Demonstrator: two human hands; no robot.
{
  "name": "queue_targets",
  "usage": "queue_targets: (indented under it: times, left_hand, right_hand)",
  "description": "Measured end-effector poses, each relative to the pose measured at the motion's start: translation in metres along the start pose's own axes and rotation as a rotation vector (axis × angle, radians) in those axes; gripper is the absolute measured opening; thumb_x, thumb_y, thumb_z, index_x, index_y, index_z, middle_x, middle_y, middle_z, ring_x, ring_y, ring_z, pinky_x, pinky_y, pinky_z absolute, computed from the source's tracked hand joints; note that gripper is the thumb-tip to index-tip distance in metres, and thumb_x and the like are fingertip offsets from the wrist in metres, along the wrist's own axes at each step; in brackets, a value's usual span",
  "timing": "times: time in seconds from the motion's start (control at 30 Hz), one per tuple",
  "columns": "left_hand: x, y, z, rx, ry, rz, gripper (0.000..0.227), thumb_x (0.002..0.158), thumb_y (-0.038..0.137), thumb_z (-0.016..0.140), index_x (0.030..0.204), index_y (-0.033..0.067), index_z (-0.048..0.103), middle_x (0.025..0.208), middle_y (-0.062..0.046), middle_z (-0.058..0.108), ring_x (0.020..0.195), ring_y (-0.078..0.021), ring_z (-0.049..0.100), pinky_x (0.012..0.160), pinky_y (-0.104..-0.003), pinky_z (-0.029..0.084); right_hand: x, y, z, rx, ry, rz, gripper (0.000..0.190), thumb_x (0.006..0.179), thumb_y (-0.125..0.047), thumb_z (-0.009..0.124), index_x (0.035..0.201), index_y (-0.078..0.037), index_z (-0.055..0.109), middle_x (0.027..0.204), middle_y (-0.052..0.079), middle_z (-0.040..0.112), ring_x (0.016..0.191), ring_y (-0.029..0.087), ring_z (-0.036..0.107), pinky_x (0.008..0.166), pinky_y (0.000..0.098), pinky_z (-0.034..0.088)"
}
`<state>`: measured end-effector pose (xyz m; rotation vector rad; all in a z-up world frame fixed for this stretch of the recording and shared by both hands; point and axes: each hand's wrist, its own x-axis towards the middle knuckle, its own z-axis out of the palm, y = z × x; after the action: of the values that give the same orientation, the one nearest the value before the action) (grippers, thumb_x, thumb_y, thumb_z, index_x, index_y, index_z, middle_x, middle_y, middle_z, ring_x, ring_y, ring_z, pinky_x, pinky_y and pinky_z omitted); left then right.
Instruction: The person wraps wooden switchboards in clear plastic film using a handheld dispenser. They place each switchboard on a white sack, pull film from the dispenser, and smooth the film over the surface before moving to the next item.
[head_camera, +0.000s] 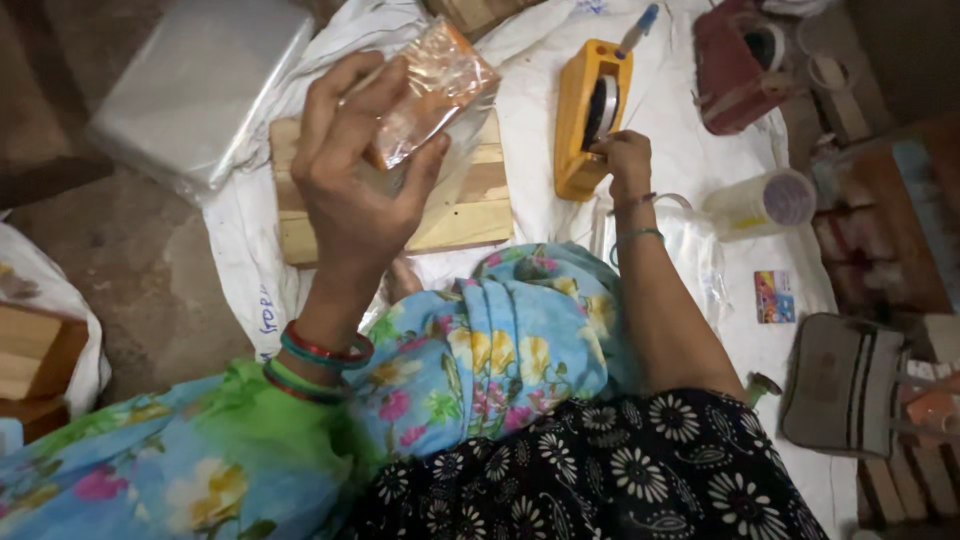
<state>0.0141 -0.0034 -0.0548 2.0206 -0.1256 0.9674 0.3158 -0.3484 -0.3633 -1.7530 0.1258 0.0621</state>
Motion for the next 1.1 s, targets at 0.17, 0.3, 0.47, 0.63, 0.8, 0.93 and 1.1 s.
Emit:
queue_targets:
  times: [0.17, 0.3, 0.47, 0.63, 0.8, 0.93, 1.1]
  left_hand:
    - [0.002, 0.009, -0.002, 0.045, 0.015, 0.055, 0.052, 0.095, 0.006, 0.089, 0.14, 0.0051, 0.064, 0.14, -0.011, 0.059, 0.115, -0.0202, 0.069, 0.088, -0.028, 0.06]
    - [0.004, 0.008, 0.0, 0.021, 0.022, -0.041, 0.053, 0.087, 0.006, 0.088, 0.134, 0.0041, 0.065, 0.136, -0.013, 0.06, 0.094, -0.0177, 0.067, 0.071, -0.029, 0.055]
    - [-0.001, 0.011, 0.004, 0.041, 0.061, 0.025, 0.054, 0.092, 0.007, 0.09, 0.139, 0.0074, 0.064, 0.139, -0.01, 0.059, 0.103, -0.0183, 0.071, 0.077, -0.027, 0.059]
    - [0.001, 0.012, 0.005, -0.018, 0.074, -0.085, 0.055, 0.084, 0.009, 0.089, 0.135, 0.0083, 0.067, 0.136, -0.011, 0.065, 0.075, -0.0166, 0.066, 0.069, -0.028, 0.056]
    - [0.007, 0.019, 0.005, -0.024, 0.087, -0.135, 0.071, 0.083, 0.013, 0.09, 0.147, 0.0127, 0.058, 0.124, -0.011, 0.067, 0.077, -0.0209, 0.067, 0.072, -0.032, 0.058]
    - [0.002, 0.019, 0.005, -0.046, 0.218, 0.032, 0.098, 0.079, 0.013, 0.091, 0.159, 0.0146, 0.035, 0.129, -0.013, 0.066, 0.113, -0.0331, 0.069, 0.096, -0.041, 0.058]
    - [0.002, 0.017, 0.007, -0.115, 0.198, -0.061, 0.103, 0.078, 0.011, 0.091, 0.16, 0.0144, 0.028, 0.124, -0.015, 0.067, 0.114, -0.0346, 0.068, 0.096, -0.043, 0.057]
  right_hand:
    - [-0.052, -0.038, -0.006, 0.014, 0.093, -0.108, 0.017, 0.09, -0.012, 0.069, 0.076, -0.002, 0.067, 0.069, 0.004, 0.063, 0.061, 0.012, 0.058, 0.054, 0.029, 0.045]
    - [-0.104, -0.03, -0.004, 0.476, 0.178, 0.241, 0.015, 0.084, -0.011, 0.064, 0.069, -0.011, 0.06, 0.063, 0.0, 0.057, 0.052, 0.012, 0.048, 0.049, 0.03, 0.033]
    - [-0.093, 0.009, 0.008, 0.49, 0.062, 0.639, 0.016, 0.089, -0.016, 0.065, 0.074, -0.014, 0.061, 0.063, 0.0, 0.052, 0.051, 0.015, 0.047, 0.055, 0.0358, 0.04]
    - [-0.075, 0.035, 0.018, 0.21, -0.082, 0.561, 0.016, 0.091, -0.013, 0.063, 0.077, -0.009, 0.057, 0.059, 0.002, 0.05, 0.046, 0.017, 0.046, 0.049, 0.0375, 0.04]
    - [-0.109, -0.045, 0.057, 0.329, -0.016, 0.277, 0.009, 0.089, -0.01, 0.063, 0.083, -0.011, 0.057, 0.059, 0.0, 0.049, 0.044, 0.014, 0.044, 0.042, 0.0308, 0.036]
    - [-0.168, -0.205, 0.062, 0.265, -0.069, -0.331, 0.026, 0.104, -0.02, 0.063, 0.083, -0.004, 0.061, 0.068, 0.001, 0.056, 0.055, 0.009, 0.05, 0.05, 0.0255, 0.038]
    - [-0.257, -0.375, 0.08, 0.198, -0.405, -0.509, 0.013, 0.101, -0.011, 0.067, 0.099, 0.001, 0.071, 0.081, 0.002, 0.064, 0.069, 0.006, 0.055, 0.065, 0.0213, 0.041]
